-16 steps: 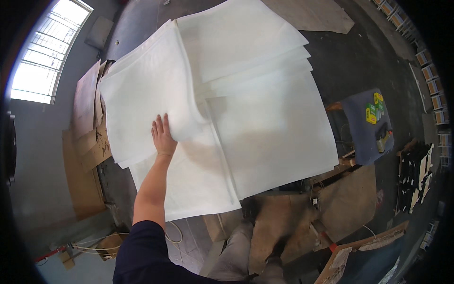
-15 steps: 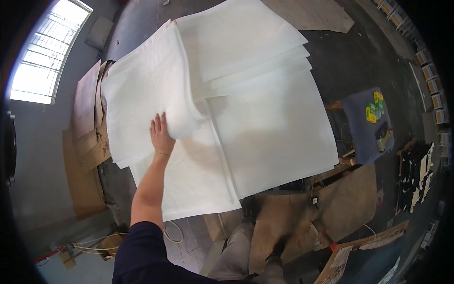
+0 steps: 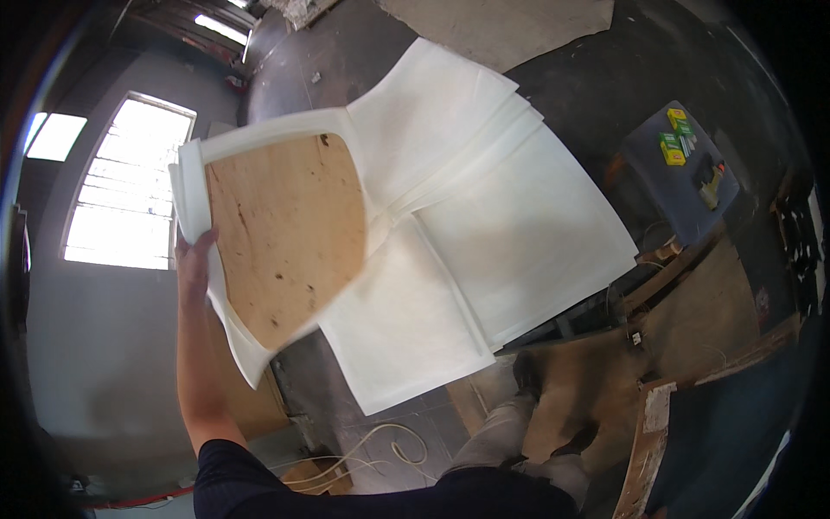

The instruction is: The person uses a pneumatic staple gun to attach a white fabric cover to a chair seat base. They then place a black cushion on the seat, remove it, and cover the base with a white sheet, smoothing it into place.

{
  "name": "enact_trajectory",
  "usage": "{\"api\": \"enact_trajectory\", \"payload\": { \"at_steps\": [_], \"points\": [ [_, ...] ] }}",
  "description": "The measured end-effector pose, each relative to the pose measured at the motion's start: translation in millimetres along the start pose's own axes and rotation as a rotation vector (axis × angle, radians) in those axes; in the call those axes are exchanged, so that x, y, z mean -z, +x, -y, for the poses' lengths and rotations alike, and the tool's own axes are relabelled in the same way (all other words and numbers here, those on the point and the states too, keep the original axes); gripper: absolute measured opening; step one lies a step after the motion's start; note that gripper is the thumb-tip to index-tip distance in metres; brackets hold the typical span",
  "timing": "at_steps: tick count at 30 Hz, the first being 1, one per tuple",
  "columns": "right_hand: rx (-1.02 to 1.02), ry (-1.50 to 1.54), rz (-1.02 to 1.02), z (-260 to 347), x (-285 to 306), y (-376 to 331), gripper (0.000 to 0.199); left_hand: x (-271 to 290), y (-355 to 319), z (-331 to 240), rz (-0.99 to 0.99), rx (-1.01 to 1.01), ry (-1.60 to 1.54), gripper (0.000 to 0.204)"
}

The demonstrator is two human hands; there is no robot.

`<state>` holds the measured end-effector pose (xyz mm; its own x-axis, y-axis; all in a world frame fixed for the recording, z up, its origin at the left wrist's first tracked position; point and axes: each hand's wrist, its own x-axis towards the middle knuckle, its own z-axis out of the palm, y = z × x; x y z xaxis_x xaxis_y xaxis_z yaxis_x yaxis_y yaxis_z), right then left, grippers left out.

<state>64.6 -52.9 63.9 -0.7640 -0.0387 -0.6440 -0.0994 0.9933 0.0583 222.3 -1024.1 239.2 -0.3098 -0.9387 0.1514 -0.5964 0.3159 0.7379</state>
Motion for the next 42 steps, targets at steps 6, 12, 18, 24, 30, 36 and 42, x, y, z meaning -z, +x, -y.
{"api": "enact_trajectory", "payload": {
  "at_steps": [6, 12, 18, 24, 30, 36, 42],
  "points": [
    [0.119, 0.042, -0.050, -50.0, -18.6, 12.3, 0.043, -9.8, -72.1, -59.9, 0.056, 0.100, -0.248, 0.048],
    [0.247, 0.217, -0.316, -71.7, -64.3, 21.3, 0.030, -47.8, -148.7, -153.8, 0.182, -0.121, -0.161, 0.049],
    [0.248, 0.284, -0.329, -55.2, -40.0, 0.4, 0.015, -68.0, -233.8, -222.0, 0.283, -0.490, -0.022, 0.051],
    [0.300, 0.424, -0.219, -79.3, -17.9, -29.1, 0.020, -63.3, -293.9, -322.9, 0.284, -0.630, -0.132, 0.060],
    [0.381, 0.376, -0.233, -105.4, -29.6, -36.5, 0.016, -26.5, -307.6, -377.2, 0.350, -0.603, -0.380, 0.063],
    [0.365, 0.350, -0.178, -125.9, -34.2, -43.2, 0.019, -8.6, -330.5, -433.4, 0.357, -0.653, -0.508, 0.067],
    [0.256, 0.278, -0.168, -141.1, -24.3, -61.9, 0.024, -28.0, -394.1, -502.0, 0.358, -0.806, -0.602, 0.066]
  ]
}}
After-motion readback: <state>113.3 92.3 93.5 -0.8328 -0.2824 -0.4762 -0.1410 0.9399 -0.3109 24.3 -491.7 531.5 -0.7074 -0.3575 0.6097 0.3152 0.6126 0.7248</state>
